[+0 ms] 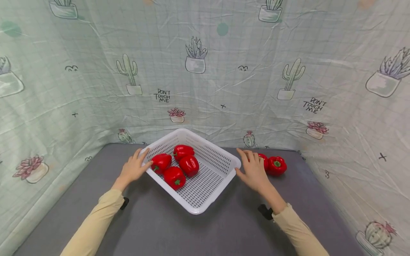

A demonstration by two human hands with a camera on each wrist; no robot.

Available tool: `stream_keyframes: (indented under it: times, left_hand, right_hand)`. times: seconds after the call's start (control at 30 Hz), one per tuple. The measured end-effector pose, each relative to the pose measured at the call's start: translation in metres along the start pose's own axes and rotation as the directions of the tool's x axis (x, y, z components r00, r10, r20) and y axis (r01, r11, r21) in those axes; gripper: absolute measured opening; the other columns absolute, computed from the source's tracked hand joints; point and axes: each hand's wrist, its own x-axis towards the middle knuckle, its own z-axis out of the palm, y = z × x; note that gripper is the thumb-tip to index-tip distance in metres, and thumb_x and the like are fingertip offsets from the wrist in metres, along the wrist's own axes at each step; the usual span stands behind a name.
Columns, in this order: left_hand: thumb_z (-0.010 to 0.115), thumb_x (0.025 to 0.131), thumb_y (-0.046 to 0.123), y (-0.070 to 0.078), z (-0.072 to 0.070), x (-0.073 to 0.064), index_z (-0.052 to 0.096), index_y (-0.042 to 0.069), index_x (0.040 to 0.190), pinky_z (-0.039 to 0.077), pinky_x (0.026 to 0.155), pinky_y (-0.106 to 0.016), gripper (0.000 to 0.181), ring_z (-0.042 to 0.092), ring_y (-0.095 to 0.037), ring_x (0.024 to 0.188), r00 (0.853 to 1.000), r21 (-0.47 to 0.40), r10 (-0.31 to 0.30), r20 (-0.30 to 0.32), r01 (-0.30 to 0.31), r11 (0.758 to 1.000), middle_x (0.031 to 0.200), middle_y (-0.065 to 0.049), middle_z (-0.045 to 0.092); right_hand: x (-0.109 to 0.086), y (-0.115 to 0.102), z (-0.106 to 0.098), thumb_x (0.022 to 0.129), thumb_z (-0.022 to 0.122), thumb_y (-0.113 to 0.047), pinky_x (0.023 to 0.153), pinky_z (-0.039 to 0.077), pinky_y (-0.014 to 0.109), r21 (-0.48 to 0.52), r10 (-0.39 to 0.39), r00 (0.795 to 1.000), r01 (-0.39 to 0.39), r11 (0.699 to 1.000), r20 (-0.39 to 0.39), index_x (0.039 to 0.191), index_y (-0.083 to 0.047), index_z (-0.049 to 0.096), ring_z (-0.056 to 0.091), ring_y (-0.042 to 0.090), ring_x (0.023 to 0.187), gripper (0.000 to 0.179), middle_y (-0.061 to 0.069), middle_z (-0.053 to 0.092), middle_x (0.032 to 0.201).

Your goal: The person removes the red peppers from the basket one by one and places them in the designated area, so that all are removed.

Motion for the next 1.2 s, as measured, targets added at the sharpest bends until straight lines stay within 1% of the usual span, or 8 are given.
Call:
stream_keyframes:
  times: [0.13,0.3,0.43,0.67,0.8,0.9,1.0,1.2]
  left_hand:
    - [0.044,0.086,0.047,0.0,0.0,0.0,0.028,0.016,0.14,0.04,0.08,-0.062,0.064,0.043,-0.046,0.107,1.0,-0.003,0.001,-0.001,-0.001,1.0,0.14,-0.021,0.026]
    - [0.043,0.087,0.048,0.002,-0.001,0.0,0.027,0.016,0.141,0.039,0.081,-0.063,0.065,0.042,-0.047,0.108,1.0,-0.004,0.002,0.01,-0.002,1.0,0.14,-0.022,0.025]
    - [0.044,0.086,0.047,0.002,-0.001,0.0,0.028,0.016,0.14,0.038,0.082,-0.063,0.065,0.042,-0.047,0.108,1.0,-0.006,0.001,0.003,-0.001,1.0,0.14,-0.022,0.026]
    - [0.044,0.086,0.047,0.001,0.0,0.0,0.028,0.016,0.14,0.039,0.082,-0.063,0.065,0.043,-0.047,0.108,1.0,0.002,-0.004,-0.002,0.004,1.0,0.14,-0.022,0.026]
    - [0.044,0.086,0.048,0.001,0.0,-0.001,0.028,0.016,0.14,0.039,0.082,-0.063,0.065,0.043,-0.046,0.108,1.0,0.004,-0.009,-0.004,0.009,1.0,0.14,-0.022,0.026]
    - [0.044,0.086,0.048,0.001,0.001,-0.001,0.028,0.016,0.14,0.039,0.081,-0.062,0.065,0.043,-0.046,0.108,1.0,0.008,-0.009,0.004,0.009,1.0,0.14,-0.022,0.026]
    - [0.043,0.086,0.048,0.001,0.001,0.0,0.027,0.016,0.14,0.04,0.081,-0.062,0.065,0.043,-0.046,0.108,1.0,0.01,-0.011,0.01,0.011,1.0,0.14,-0.021,0.026]
    - [0.045,0.085,0.048,0.001,0.0,0.0,0.027,0.016,0.141,0.037,0.084,-0.063,0.066,0.042,-0.046,0.109,1.0,0.001,-0.026,0.015,0.026,1.0,0.141,-0.021,0.025]
  right_hand:
    - [0.013,-0.015,0.0,0.071,0.071,-0.02,0.074,0.036,0.048,-0.008,-0.086,0.996,0.086,0.996,0.015,0.128,-0.004,0.042,0.044,0.033,0.099,0.067,0.018,0.049,0.114]
    - [0.031,-0.028,-0.002,0.073,0.07,-0.023,0.08,0.035,0.049,-0.023,-0.128,0.989,0.13,0.991,0.076,0.129,-0.005,0.041,0.043,0.033,0.104,0.065,0.017,0.048,0.117]
    - [0.046,-0.04,-0.006,0.075,0.069,-0.026,0.083,0.035,0.05,-0.043,-0.164,0.981,0.169,0.985,0.1,0.129,-0.007,0.041,0.044,0.032,0.106,0.064,0.015,0.049,0.118]
    - [0.078,-0.059,-0.011,0.077,0.067,-0.026,0.081,0.038,0.048,-0.048,-0.231,0.969,0.236,0.971,0.081,0.13,-0.008,0.041,0.046,0.031,0.103,0.062,0.014,0.05,0.116]
    - [0.096,-0.069,-0.008,0.08,0.063,-0.028,0.085,0.037,0.049,-0.015,-0.224,0.97,0.227,0.974,0.097,0.133,-0.009,0.038,0.045,0.031,0.106,0.062,0.014,0.048,0.119]
    - [0.107,-0.075,-0.002,0.082,0.061,-0.029,0.085,0.036,0.047,0.015,-0.195,0.974,0.194,0.981,0.116,0.134,-0.01,0.036,0.044,0.03,0.108,0.061,0.014,0.047,0.121]
    - [0.115,-0.082,0.008,0.083,0.059,-0.031,0.084,0.036,0.046,0.028,-0.166,0.977,0.163,0.986,0.134,0.135,-0.011,0.034,0.043,0.03,0.109,0.061,0.013,0.046,0.122]
    - [0.128,-0.1,0.029,0.082,0.061,-0.03,0.083,0.036,0.044,0.101,-0.098,0.983,0.084,0.991,0.152,0.135,-0.012,0.034,0.042,0.029,0.111,0.063,0.012,0.045,0.124]
